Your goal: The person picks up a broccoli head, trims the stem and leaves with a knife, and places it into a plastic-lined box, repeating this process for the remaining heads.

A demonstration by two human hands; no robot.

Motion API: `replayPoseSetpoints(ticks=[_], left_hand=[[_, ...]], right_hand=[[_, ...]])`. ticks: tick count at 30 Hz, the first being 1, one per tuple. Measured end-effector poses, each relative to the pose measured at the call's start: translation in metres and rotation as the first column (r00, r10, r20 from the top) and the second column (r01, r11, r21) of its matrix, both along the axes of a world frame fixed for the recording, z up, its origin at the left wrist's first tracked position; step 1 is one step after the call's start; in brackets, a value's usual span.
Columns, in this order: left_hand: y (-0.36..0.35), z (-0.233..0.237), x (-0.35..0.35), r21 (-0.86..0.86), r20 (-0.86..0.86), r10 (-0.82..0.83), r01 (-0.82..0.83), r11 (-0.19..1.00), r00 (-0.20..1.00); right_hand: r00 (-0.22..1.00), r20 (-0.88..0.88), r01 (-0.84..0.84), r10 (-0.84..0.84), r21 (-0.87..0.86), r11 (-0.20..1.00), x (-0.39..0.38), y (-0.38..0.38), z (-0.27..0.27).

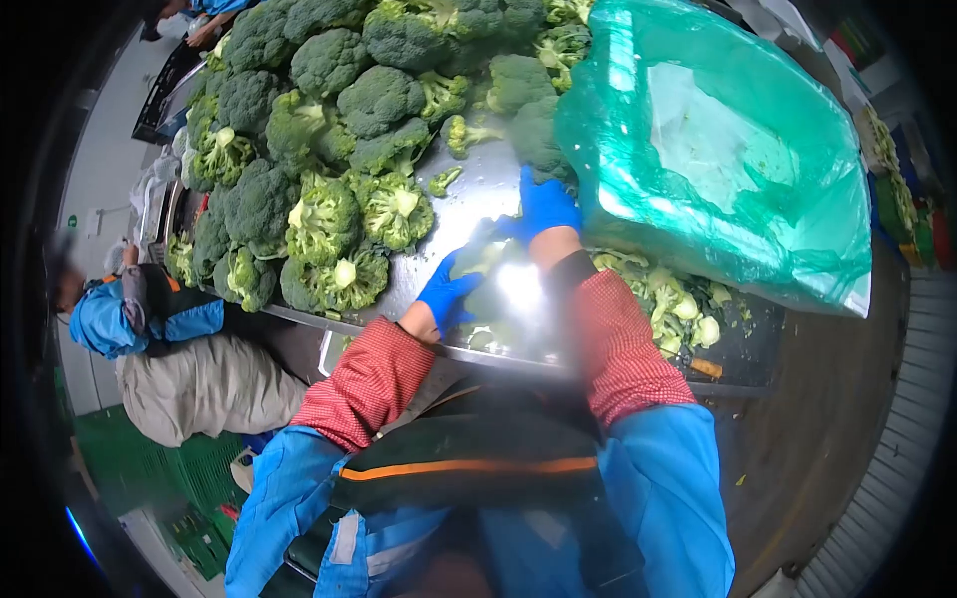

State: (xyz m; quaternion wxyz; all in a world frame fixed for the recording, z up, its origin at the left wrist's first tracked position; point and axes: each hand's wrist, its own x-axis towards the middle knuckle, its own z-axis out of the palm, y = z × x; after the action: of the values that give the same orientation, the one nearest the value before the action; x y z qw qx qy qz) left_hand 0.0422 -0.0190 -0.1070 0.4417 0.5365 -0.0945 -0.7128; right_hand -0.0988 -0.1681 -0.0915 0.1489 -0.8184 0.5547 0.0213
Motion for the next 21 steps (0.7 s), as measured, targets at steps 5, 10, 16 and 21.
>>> replayPoseSetpoints(ticks=[5, 10, 16, 21], left_hand=[[-0.011, -0.152, -0.013, -0.098, -0.525, 0.079, -0.152, 0.983, 0.848], [-0.013, -0.145, -0.021, -0.088, -0.647, 0.171, -0.296, 0.951, 0.743], [0.044, -0.1, 0.012, -0.366, -0.445, 0.087, -0.27, 0.891, 0.891], [0.175, 0.058, 0.097, -0.304, -0.192, 0.239, -0.29, 0.908, 0.952]], right_hand=[[0.939, 0.345, -0.024, 0.0, 0.064, 0.998, -0.006, 0.015, -0.033], [0.757, 0.623, 0.01, -0.198, 0.291, 0.957, -0.016, 0.012, -0.078], [0.613, 0.79, -0.168, -0.005, 0.136, 0.976, 0.016, 0.076, -0.019], [0.457, 0.886, -0.566, 0.081, 0.219, 0.795, 0.1, 0.163, 0.059]])
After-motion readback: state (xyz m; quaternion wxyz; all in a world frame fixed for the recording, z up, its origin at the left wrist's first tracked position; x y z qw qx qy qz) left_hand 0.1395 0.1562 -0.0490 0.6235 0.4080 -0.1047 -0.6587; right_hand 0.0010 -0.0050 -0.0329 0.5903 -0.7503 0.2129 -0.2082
